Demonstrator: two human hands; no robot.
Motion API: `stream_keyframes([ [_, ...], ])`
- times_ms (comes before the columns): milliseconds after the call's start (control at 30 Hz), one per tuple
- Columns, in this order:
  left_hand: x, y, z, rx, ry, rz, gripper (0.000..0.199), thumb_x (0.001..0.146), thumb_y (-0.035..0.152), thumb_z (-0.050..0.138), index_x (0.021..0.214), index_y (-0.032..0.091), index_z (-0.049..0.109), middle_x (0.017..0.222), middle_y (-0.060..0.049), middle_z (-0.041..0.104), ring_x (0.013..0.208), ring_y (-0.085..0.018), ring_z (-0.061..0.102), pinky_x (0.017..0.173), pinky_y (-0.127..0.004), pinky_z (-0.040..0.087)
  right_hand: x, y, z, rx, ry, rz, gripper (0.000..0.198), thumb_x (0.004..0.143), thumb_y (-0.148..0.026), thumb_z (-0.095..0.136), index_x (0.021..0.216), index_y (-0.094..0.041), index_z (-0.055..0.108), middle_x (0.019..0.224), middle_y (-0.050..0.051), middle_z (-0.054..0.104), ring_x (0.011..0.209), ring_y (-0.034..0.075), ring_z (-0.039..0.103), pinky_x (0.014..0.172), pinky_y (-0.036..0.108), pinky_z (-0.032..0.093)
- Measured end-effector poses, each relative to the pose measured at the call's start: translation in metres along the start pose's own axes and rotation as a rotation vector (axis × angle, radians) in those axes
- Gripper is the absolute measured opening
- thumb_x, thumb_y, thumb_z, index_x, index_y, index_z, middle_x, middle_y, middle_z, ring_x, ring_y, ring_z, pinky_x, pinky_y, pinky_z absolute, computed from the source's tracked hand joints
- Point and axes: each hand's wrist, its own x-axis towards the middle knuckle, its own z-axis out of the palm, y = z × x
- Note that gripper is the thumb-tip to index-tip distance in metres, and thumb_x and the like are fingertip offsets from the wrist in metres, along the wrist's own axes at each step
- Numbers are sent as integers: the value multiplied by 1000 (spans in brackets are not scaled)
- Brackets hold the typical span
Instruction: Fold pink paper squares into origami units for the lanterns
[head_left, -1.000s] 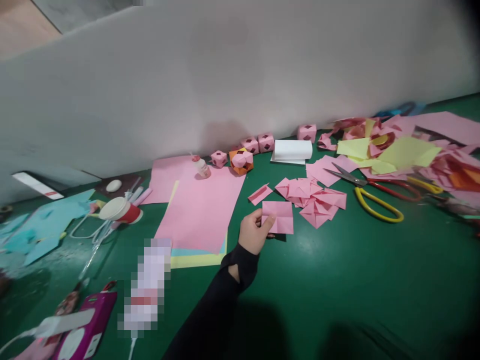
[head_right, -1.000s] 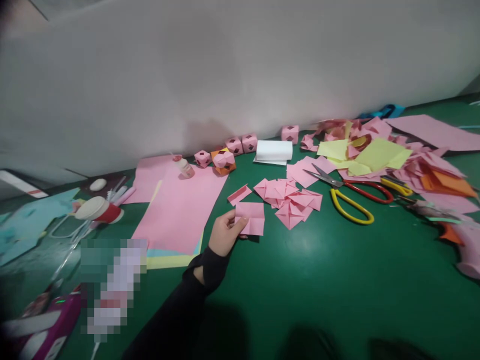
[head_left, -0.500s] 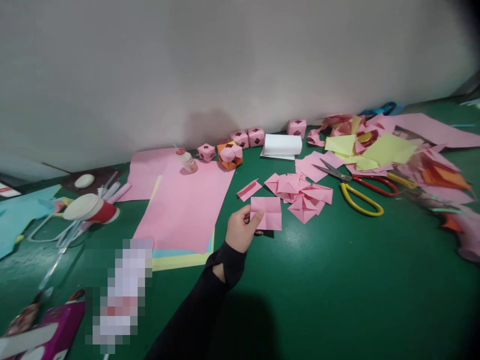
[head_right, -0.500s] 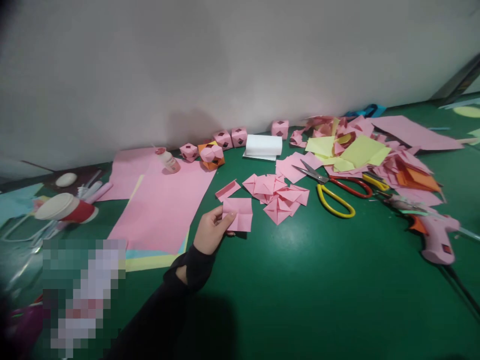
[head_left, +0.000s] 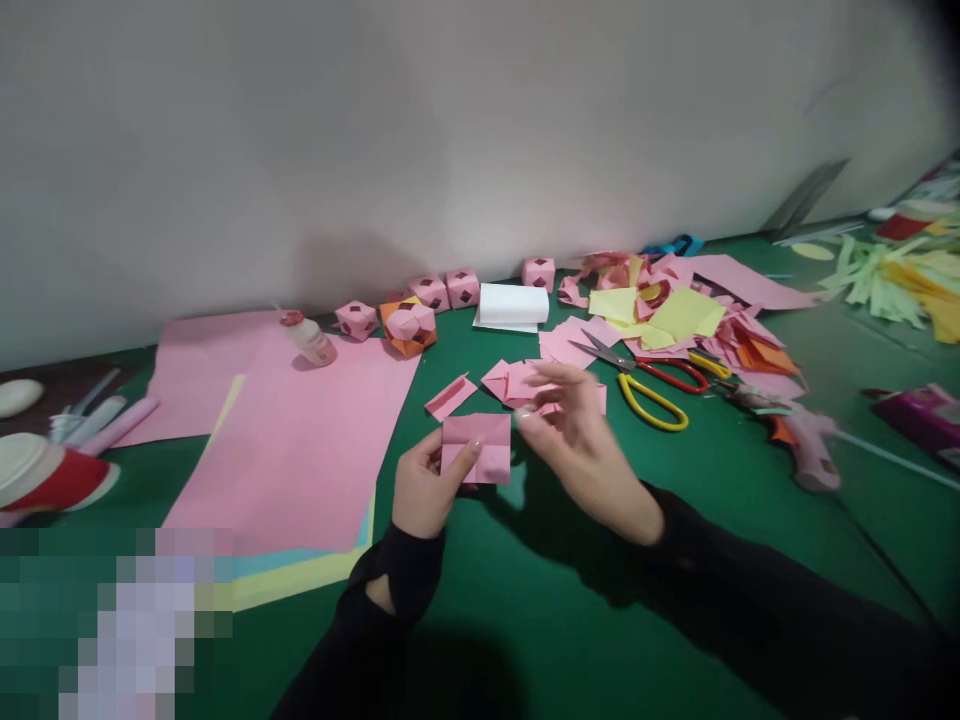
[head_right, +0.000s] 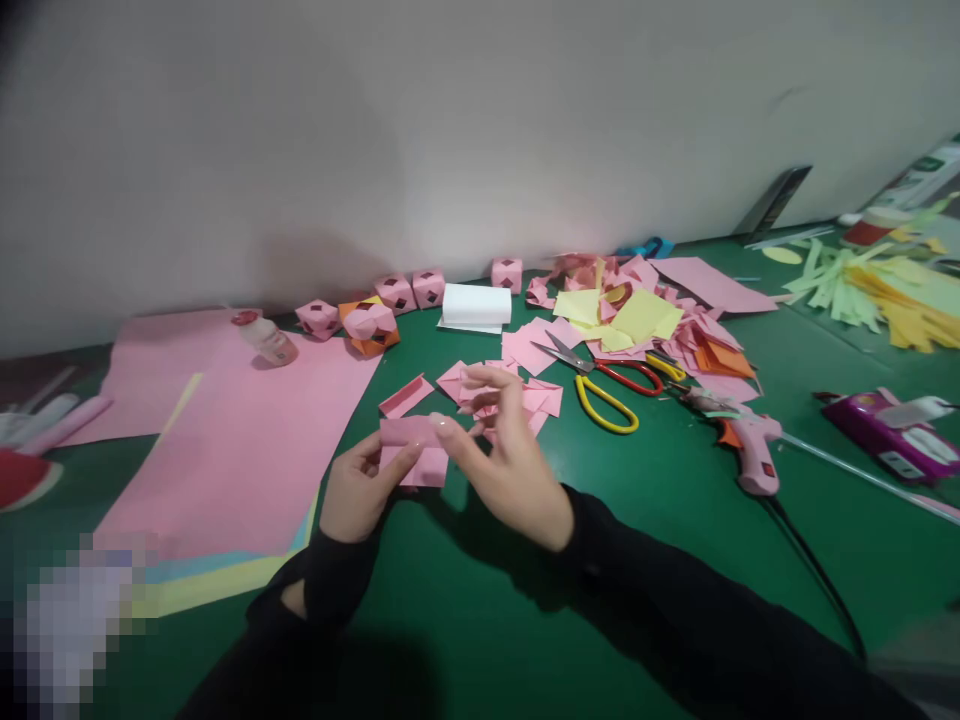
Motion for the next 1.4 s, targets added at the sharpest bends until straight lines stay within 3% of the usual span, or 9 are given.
stream_keyframes([
  [100, 2, -2, -4, 18, 10, 50, 31, 71, 40, 75, 90, 15, 75, 90, -6, 77, 84, -21, 70, 75, -28, 56, 9, 13, 15, 83, -77, 131, 53, 83, -51, 67, 122, -21, 48, 104, 6, 54, 78, 13, 55, 65, 27, 49],
  [167, 3, -4, -7, 41, 16, 32, 34, 74, 43, 73, 92, 14, 76, 91, -6, 77, 85, -22, 70, 75, -29, 55, 17, 22, 22, 219, -181, 179, 43, 87, -58, 57, 104, -18, 59, 85, 3, 57, 65, 11, 54, 57, 25, 45],
  [300, 0, -1, -7, 43, 55, -19, 36, 76, 43, 72, 97, 14, 75, 89, -6, 77, 85, -22, 69, 74, -28, 55, 28, 36, 21, 404, -194, 286, 45, 83, -60, 60, 76, -16, 63, 68, 0, 56, 55, 8, 52, 52, 23, 44],
  [367, -3, 3, -5, 17, 74, -23, 35, 72, 41, 76, 95, 15, 75, 89, -6, 76, 85, -22, 69, 72, -27, 56, 31, 42, 17, 455, -212, 314, 40, 80, -56, 67, 78, -16, 65, 69, -1, 57, 56, 8, 52, 54, 23, 46],
  [533, 0, 9, -3, 3, 66, -68, 36, 72, 43, 75, 94, 15, 72, 83, -5, 75, 67, -19, 67, 44, -23, 51, 35, 51, 10, 521, -284, 327, 29, 78, -44, 75, 85, -17, 69, 68, -3, 58, 60, 8, 52, 60, 24, 45],
  [833, 37, 10, -14, 133, -55, 53, 24, 70, 37, 77, 79, 15, 74, 72, -3, 71, 71, -18, 64, 70, -27, 53, 54, 46, 8, 561, -401, 390, 27, 71, -37, 82, 82, -17, 67, 70, -3, 63, 62, 8, 58, 62, 22, 48],
  [1033, 30, 6, -7, 216, 61, 94, 28, 77, 44, 69, 76, 16, 73, 69, -2, 69, 66, -17, 61, 62, -24, 48, 61, 44, 10, 494, -440, 418, 31, 68, -35, 83, 82, -16, 64, 69, -2, 64, 62, 8, 61, 64, 25, 53],
  [1167, 25, 4, -6, 284, 180, 143, 21, 77, 40, 72, 82, 19, 72, 77, 0, 71, 72, -15, 63, 68, -22, 49, 57, 41, 11, 454, -466, 434, 33, 69, -37, 83, 84, -15, 63, 68, 0, 69, 61, 10, 64, 65, 26, 54],
  [1400, 27, 1, -7, 234, 102, 165, 31, 81, 41, 66, 60, 19, 61, 60, 1, 54, 60, -14, 51, 62, -24, 46, 54, 41, 11, 445, -449, 406, 29, 72, -35, 81, 83, -15, 62, 68, 0, 69, 63, 9, 64, 68, 26, 54],
])
